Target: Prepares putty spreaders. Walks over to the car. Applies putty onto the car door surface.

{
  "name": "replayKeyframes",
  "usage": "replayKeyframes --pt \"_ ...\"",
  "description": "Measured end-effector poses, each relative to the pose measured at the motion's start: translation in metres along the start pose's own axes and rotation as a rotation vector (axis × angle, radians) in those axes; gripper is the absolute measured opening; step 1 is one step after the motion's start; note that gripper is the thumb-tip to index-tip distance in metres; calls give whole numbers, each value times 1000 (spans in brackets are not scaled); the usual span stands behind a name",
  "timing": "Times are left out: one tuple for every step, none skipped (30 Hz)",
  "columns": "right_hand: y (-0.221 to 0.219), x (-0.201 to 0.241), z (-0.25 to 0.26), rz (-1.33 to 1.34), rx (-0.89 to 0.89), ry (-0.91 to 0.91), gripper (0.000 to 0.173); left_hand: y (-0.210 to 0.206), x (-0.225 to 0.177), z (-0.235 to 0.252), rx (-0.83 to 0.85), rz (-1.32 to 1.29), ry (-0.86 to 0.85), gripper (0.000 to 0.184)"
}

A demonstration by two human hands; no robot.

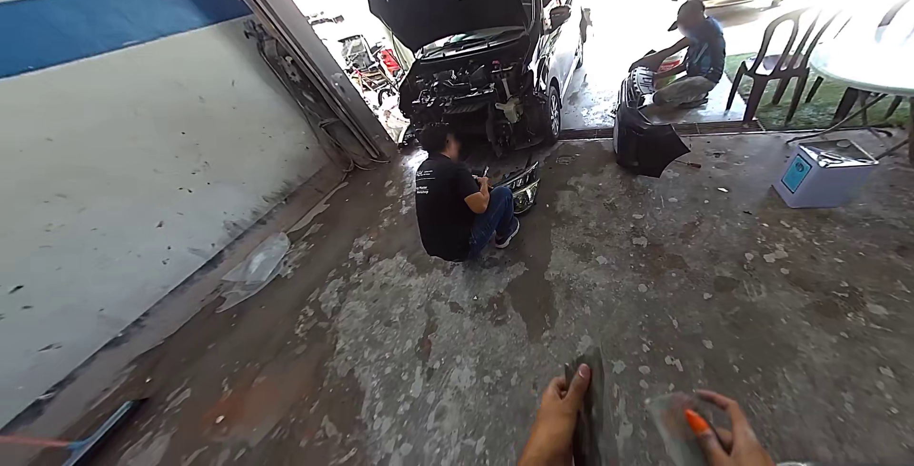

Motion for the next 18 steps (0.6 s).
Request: replayKeyframes --pt "11 0 5 83 -37 25 49 4 -2 2 4 -79 -21 43" --pt "22 5 9 184 -43 52 43 7 -3 2 13 -150 -25 45" --pt "31 12 10 304 -3 74 42 8 -2 -1 9 -205 -22 45" --pt "39 22 8 446 80 111 52 6 -1 -7 -12 -246 -13 42" --pt "45 33 6 603 187 164 75 3 1 -11 -12 -294 -3 38" --pt "51 46 2 760 296 226 94 -2 3 -14 13 -356 3 34" --pt "57 59 -2 853 368 299 103 -7 4 -18 62 -431 -3 31" --pt "64 71 -6 862 379 378 106 -14 3 -22 113 -512 -18 29" --pt "71 78 -9 810 323 445 100 -20 2 -27 160 -590 -35 29" --pt "76 81 -9 746 224 489 84 -26 0 -32 199 -649 -54 30" --pt "78 80 -6 723 130 510 62 -33 -3 -37 226 -688 -76 32" --pt "76 76 0 747 84 502 45 -39 -7 -42 235 -711 -96 36" --pt "71 72 7 808 86 466 37 -44 -10 -47 223 -704 -119 41" --pt "66 69 12 859 118 425 32 -48 -13 -51 188 -663 -152 41" --pt "61 68 14 902 143 384 30 -53 -17 -57 133 -601 -197 38" --pt "56 69 13 939 141 336 30 -56 -21 -63 68 -529 -248 35" --pt "51 72 9 966 110 282 30 -60 -24 -69 5 -460 -306 33" --pt "46 76 3 973 54 226 34 -62 -25 -73 -53 -399 -367 30"
Point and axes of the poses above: each hand's wrist, its own z-axis towards the middle knuckle, its own y-axis out of the back of the hand, x = y × z, the point moved 5 cm from there along z, towards the middle knuckle, and after that the axes turned 8 degrees about -z, right-handed, at the moved point
